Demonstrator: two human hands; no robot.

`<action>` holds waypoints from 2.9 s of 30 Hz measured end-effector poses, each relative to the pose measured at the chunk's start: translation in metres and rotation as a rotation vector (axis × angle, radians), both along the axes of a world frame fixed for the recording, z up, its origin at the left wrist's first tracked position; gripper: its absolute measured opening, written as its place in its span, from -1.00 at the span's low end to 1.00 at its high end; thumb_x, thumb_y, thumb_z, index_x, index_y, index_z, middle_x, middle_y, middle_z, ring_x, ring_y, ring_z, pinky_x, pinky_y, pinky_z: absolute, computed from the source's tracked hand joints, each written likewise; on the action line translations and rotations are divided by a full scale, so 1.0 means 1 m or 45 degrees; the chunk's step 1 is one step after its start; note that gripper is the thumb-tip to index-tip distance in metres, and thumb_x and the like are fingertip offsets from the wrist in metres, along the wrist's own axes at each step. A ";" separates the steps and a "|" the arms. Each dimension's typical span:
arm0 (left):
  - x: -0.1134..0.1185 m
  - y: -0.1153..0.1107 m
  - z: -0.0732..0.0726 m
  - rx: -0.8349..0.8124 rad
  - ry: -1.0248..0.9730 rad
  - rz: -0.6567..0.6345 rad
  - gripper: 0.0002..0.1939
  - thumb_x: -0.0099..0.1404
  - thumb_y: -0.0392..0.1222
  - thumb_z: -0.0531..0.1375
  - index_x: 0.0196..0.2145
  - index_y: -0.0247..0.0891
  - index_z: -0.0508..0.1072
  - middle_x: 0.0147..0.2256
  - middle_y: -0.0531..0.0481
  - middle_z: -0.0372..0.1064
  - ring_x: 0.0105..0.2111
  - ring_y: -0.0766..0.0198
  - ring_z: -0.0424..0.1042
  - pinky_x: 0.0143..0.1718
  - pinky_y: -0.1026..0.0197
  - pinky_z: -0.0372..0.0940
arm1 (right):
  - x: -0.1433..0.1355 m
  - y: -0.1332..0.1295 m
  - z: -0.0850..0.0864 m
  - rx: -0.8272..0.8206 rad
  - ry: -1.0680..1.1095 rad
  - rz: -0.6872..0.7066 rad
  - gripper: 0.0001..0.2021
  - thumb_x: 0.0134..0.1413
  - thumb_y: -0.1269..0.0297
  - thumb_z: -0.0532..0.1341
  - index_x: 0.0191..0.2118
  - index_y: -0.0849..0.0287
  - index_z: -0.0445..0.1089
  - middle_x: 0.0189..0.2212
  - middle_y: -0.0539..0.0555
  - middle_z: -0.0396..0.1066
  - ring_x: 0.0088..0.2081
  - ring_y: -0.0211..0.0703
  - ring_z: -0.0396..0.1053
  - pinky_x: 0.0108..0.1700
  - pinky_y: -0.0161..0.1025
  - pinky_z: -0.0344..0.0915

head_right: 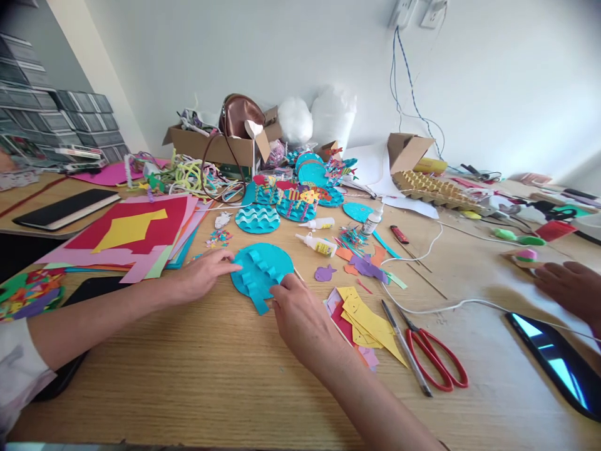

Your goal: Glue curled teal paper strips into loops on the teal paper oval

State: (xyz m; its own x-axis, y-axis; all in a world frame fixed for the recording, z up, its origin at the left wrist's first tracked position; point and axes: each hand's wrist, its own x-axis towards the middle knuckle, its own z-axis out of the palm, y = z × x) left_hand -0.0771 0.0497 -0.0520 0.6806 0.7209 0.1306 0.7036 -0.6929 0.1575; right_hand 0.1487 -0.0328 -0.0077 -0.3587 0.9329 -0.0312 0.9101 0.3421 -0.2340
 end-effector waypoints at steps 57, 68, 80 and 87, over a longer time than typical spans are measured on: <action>0.030 -0.065 0.022 -1.524 -1.592 0.692 -0.40 0.15 -0.39 0.04 0.15 -0.27 -0.01 0.04 -0.22 0.21 0.03 0.20 0.22 0.05 0.11 0.15 | 0.043 0.105 -0.013 -0.198 0.240 -0.298 -0.69 -0.03 0.37 0.11 -0.11 0.24 0.38 -0.19 0.10 0.42 -0.32 -0.25 0.39 -0.35 -0.39 0.25; 0.044 -0.060 0.029 -1.519 -1.873 0.963 -0.39 0.11 -0.52 0.05 0.12 -0.26 0.05 -0.19 -0.15 0.36 -0.17 0.28 0.37 -0.14 0.23 0.24 | 0.028 0.136 -0.011 -0.289 0.279 -0.400 -0.78 -0.15 0.46 0.20 -0.29 0.24 0.47 -0.39 0.09 0.47 -0.34 -0.19 0.38 -0.38 -0.39 0.23; 0.029 -0.046 0.028 -1.372 -1.929 1.080 -0.42 0.14 -0.50 0.05 0.11 -0.26 0.07 -0.21 -0.14 0.36 -0.25 0.32 0.41 -0.24 0.28 0.28 | 0.040 0.098 -0.010 -0.737 1.028 -0.589 -0.85 -0.06 0.50 0.18 -0.57 0.24 0.24 -0.78 -0.11 0.21 -0.72 -0.45 0.16 -0.67 -0.51 0.10; 0.017 -0.058 0.039 -1.460 -1.814 0.894 -0.47 0.17 -0.42 0.09 0.10 -0.23 0.11 -0.15 -0.14 0.37 -0.12 0.24 0.36 -0.08 0.18 0.21 | 0.039 0.040 -0.011 -0.930 1.352 -0.639 -0.84 0.06 0.54 0.07 -0.51 0.26 0.22 -0.71 -0.06 0.28 -0.68 -0.46 0.24 -0.61 -0.53 0.22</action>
